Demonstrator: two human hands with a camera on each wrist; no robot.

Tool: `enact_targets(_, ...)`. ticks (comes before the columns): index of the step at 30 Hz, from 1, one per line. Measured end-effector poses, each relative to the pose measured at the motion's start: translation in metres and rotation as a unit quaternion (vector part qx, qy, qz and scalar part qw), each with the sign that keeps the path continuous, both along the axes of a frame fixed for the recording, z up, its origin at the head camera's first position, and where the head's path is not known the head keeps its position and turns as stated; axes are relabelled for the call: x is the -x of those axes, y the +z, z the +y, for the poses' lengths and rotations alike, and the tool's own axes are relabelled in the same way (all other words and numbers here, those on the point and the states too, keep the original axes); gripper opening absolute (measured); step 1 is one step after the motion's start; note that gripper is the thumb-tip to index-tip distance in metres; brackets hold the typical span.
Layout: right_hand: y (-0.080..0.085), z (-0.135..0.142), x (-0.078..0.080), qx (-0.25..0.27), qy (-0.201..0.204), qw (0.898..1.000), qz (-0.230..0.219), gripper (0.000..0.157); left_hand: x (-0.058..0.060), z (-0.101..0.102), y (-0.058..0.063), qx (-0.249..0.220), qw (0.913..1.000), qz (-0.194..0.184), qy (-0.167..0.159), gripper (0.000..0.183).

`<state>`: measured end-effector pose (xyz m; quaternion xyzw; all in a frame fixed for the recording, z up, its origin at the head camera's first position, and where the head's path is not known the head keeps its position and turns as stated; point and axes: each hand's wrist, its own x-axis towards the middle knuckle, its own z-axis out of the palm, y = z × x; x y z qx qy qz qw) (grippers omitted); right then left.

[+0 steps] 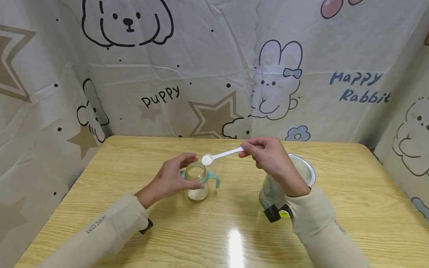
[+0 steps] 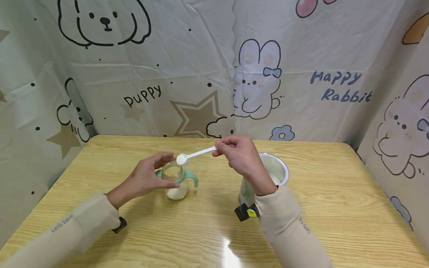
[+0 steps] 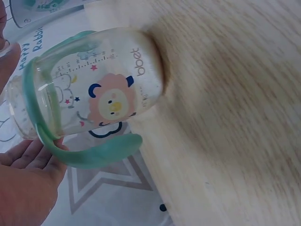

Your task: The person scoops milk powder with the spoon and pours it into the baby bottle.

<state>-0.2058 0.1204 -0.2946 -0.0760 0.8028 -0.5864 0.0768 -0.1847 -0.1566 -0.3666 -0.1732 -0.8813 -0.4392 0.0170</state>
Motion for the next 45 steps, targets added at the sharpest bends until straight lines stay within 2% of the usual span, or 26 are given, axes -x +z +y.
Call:
enact_targets(9,-0.003,-0.011,-0.002,0.010,0.013,1.000,-0.006,0.026,0.001,-0.001,-0.007,0.009,0.9999,0.011,0.005,0.081)
enact_targets(21,-0.011,-0.023,-0.004,-0.011,0.033,0.999,0.017,0.021,0.002,0.000,-0.010,0.011,0.9998,0.011,0.007,0.078)
enact_targets(28,-0.019,-0.028,-0.006,-0.030,0.047,0.998,0.021,0.020,0.003,-0.001,-0.010,0.009,0.9999,-0.008,0.011,0.081)
enact_targets(32,-0.024,-0.030,-0.008,-0.063,0.068,0.995,0.040,0.019,0.002,-0.002,-0.011,0.006,0.9998,-0.016,0.014,0.079)
enact_targets(38,-0.027,-0.030,-0.014,-0.124,0.083,0.984,0.093,0.016,0.002,-0.002,-0.012,0.000,0.9998,-0.016,0.014,0.079)
enact_targets(45,-0.026,-0.030,-0.018,-0.143,0.080,0.979,0.119,0.016,0.002,-0.002,-0.012,-0.005,0.9997,-0.018,0.016,0.079)
